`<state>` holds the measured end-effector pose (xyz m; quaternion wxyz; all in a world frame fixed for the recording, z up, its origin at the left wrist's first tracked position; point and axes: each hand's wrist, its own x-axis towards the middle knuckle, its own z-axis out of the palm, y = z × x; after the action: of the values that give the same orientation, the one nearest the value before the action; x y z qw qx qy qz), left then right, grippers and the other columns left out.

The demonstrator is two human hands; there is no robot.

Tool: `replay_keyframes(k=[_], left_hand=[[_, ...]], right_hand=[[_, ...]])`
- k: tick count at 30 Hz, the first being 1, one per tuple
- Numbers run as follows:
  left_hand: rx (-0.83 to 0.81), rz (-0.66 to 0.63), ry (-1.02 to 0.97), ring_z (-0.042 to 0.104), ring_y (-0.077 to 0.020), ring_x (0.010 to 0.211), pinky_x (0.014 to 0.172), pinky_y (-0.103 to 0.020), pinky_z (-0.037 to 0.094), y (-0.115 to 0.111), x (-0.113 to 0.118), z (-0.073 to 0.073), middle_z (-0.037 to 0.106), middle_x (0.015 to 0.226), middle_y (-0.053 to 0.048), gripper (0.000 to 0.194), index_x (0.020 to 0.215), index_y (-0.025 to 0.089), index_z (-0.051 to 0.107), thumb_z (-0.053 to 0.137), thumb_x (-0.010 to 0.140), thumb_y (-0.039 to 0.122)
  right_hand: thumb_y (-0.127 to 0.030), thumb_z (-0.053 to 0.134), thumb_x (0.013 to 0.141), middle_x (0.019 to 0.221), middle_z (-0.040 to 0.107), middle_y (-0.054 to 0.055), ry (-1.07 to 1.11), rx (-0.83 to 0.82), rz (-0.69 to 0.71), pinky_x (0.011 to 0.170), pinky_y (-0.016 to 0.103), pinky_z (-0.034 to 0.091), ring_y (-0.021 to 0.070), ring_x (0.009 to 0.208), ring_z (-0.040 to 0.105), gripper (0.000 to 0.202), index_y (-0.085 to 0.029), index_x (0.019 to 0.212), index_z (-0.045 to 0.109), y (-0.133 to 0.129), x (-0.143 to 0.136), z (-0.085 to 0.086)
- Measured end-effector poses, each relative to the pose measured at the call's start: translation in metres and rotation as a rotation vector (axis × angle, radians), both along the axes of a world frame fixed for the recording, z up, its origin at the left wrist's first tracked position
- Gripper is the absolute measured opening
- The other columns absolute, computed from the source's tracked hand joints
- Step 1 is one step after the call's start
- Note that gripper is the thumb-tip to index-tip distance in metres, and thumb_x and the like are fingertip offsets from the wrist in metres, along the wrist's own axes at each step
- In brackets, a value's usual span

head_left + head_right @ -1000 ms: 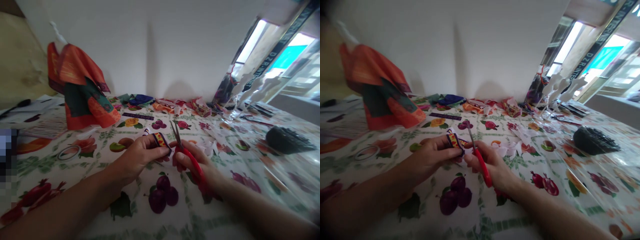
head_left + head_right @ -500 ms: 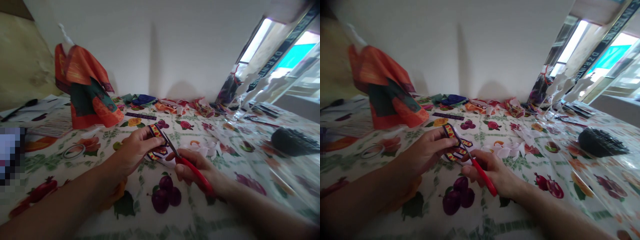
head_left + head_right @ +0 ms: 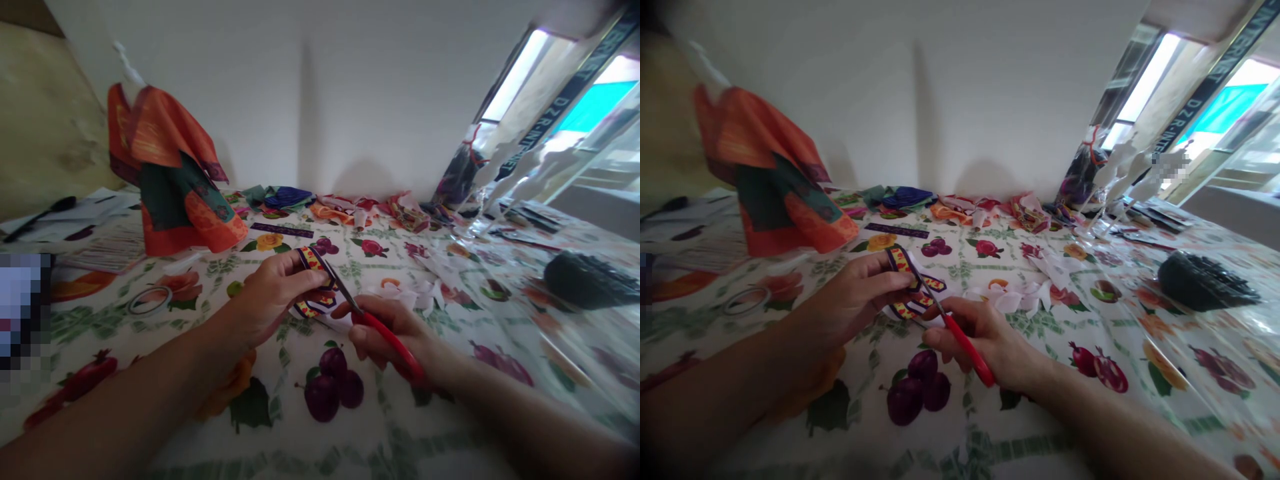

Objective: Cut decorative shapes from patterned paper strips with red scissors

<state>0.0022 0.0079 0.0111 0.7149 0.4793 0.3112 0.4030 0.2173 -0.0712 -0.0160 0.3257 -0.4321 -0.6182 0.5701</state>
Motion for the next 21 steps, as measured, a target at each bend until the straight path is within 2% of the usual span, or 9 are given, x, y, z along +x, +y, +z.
replay_keyframes(k=[9, 13, 17, 21], left_hand=[[-0.011, -0.005, 0.007, 0.078, -0.0202, 0.076, 0.075, -0.029, 0.064, -0.0003, -0.0006, -0.0004, 0.082, 0.082, -0.007, 0.015, 0.084, 0.014, 0.078, 0.086, 0.073, 0.019], [-0.005, -0.007, -0.008, 0.077, -0.0184, 0.073, 0.073, -0.027, 0.063, 0.0, -0.0002, -0.0004, 0.081, 0.079, -0.006, 0.012, 0.082, 0.014, 0.078, 0.085, 0.073, 0.018], [-0.007, 0.0, 0.004, 0.077, -0.0187, 0.072, 0.073, -0.027, 0.064, -0.0004, 0.0007, -0.0005, 0.082, 0.079, -0.006, 0.012, 0.082, 0.014, 0.078, 0.084, 0.073, 0.019], [-0.012, 0.006, 0.003, 0.077, -0.0186, 0.073, 0.073, -0.027, 0.064, -0.0013, 0.0012, 0.0007, 0.081, 0.078, -0.006, 0.012, 0.082, 0.014, 0.078, 0.084, 0.072, 0.018]], right_hand=[[-0.059, 0.074, 0.101, 0.071, 0.059, -0.002, 0.033, 0.009, 0.018, 0.047, 0.016, 0.037, 0.0082, 0.055, 0.05, 0.045, -0.016, 0.092, 0.066, 0.0006, -0.004, 0.0051], [-0.059, 0.074, 0.102, 0.072, 0.06, -0.002, 0.039, 0.018, 0.016, 0.046, 0.016, 0.037, 0.0082, 0.054, 0.049, 0.043, -0.016, 0.103, 0.07, 0.0015, -0.0035, 0.0019], [-0.059, 0.073, 0.103, 0.072, 0.059, -0.002, 0.026, 0.016, 0.011, 0.045, 0.016, 0.035, 0.0071, 0.053, 0.047, 0.045, -0.016, 0.093, 0.066, 0.0015, -0.0031, -0.0017], [-0.057, 0.072, 0.104, 0.073, 0.06, -0.002, 0.009, 0.042, 0.018, 0.046, 0.015, 0.037, 0.0072, 0.054, 0.049, 0.043, -0.016, 0.094, 0.065, 0.001, -0.0031, -0.0027]])
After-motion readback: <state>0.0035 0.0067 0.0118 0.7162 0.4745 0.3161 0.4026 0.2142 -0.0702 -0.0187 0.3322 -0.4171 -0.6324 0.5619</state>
